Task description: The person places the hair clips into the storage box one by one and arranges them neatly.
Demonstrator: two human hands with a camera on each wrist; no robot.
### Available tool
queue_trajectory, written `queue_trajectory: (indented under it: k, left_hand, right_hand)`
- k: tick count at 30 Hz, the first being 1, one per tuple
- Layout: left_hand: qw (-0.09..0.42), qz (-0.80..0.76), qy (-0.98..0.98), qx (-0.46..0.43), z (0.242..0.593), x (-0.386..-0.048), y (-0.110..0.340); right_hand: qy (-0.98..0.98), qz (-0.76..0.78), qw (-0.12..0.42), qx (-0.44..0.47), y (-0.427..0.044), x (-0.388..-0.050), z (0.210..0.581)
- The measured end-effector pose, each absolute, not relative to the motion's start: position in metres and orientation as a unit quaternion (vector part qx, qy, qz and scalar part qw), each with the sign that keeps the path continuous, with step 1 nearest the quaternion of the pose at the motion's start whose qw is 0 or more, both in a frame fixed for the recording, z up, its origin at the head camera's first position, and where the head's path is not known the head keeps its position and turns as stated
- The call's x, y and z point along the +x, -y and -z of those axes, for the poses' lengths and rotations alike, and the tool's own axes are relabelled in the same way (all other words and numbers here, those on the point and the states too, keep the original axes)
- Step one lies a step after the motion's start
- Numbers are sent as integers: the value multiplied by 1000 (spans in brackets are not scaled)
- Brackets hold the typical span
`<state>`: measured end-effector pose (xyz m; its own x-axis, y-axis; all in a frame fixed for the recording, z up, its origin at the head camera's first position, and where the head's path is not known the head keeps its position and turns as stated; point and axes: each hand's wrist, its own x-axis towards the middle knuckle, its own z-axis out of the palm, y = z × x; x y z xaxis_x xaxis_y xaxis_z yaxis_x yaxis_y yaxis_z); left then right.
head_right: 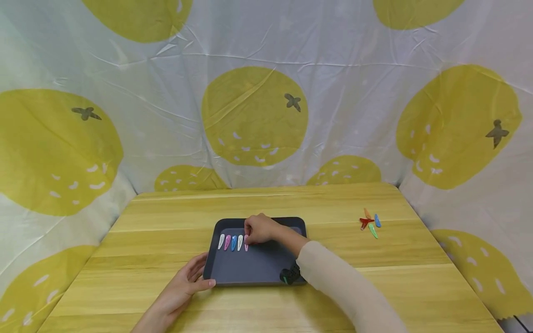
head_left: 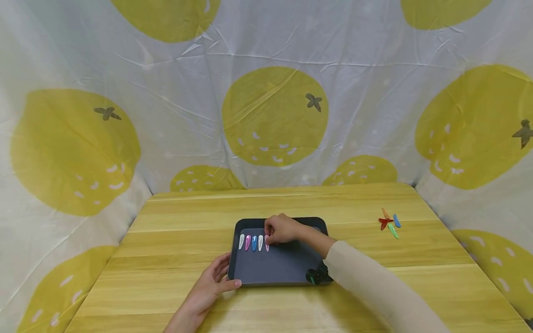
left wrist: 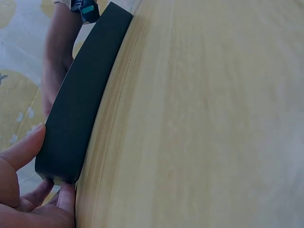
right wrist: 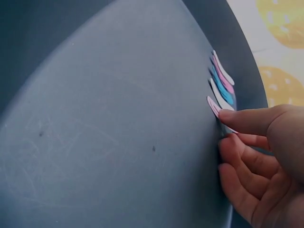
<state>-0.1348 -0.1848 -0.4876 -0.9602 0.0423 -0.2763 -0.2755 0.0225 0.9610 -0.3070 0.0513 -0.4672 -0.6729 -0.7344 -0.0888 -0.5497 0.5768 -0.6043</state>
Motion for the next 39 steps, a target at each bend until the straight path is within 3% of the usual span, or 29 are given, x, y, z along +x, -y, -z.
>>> queue_trajectory:
  k: [26,39]
  left_hand:
    - [117,-686,-713,-90,485,-133,183]
    - [115,-684,-714,-94,487,-134,184]
  right_hand:
    - [-874,261,174,-372,-51,-306,464]
    - [-847,276,207,-405,-66,-311,456]
